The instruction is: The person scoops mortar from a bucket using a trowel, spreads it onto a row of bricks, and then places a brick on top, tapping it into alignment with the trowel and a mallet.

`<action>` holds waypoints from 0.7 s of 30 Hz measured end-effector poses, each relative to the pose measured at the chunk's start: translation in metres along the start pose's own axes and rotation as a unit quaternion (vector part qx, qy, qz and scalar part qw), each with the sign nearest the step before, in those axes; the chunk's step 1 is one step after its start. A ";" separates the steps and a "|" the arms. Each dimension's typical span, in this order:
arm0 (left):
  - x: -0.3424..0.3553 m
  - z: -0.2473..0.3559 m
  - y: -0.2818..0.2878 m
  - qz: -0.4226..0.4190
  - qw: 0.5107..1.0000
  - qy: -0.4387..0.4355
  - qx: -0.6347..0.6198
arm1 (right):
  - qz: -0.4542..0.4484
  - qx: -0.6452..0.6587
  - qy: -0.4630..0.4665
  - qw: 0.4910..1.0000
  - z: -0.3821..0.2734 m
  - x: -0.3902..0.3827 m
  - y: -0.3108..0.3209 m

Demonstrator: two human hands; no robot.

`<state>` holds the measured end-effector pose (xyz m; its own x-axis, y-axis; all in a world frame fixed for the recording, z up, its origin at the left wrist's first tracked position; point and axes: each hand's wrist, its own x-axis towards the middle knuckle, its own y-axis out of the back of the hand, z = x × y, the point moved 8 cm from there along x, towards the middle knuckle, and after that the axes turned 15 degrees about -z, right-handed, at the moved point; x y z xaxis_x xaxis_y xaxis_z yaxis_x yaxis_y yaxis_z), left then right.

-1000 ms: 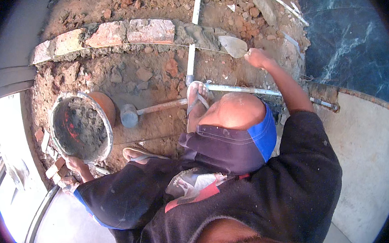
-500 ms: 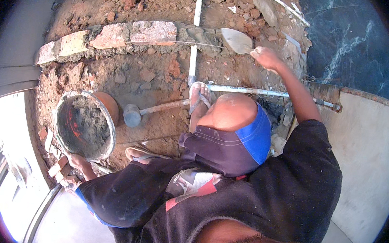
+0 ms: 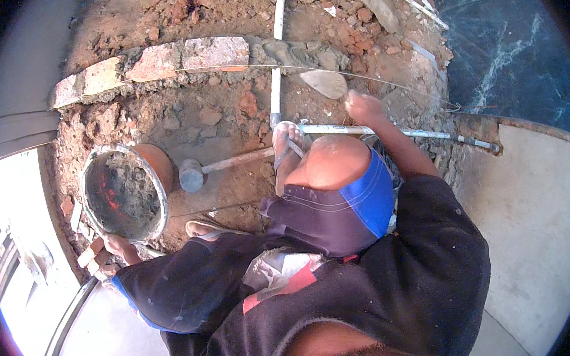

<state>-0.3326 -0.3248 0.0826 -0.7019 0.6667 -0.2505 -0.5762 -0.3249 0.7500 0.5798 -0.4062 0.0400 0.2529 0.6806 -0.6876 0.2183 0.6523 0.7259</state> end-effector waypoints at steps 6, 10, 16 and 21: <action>0.005 0.014 -0.010 -0.013 1.000 -0.015 0.000 | -0.054 0.033 -0.061 0.996 0.032 -0.024 0.003; 0.004 0.030 -0.013 -0.021 0.999 -0.040 -0.002 | -0.108 0.085 -0.018 0.990 0.016 -0.054 0.016; -0.018 0.064 -0.017 -0.030 0.994 -0.104 -0.010 | 0.009 0.072 0.270 0.960 -0.123 -0.089 0.099; -0.082 0.187 -0.037 -0.029 0.951 -0.305 0.031 | 0.058 0.009 0.401 0.914 -0.289 -0.116 0.168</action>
<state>-0.1760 -0.2421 0.1899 -0.2859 0.9535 0.0958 -0.5677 -0.2491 0.7847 0.3146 -0.2794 0.2371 -0.4952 0.7757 -0.3912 0.2520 0.5592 0.7898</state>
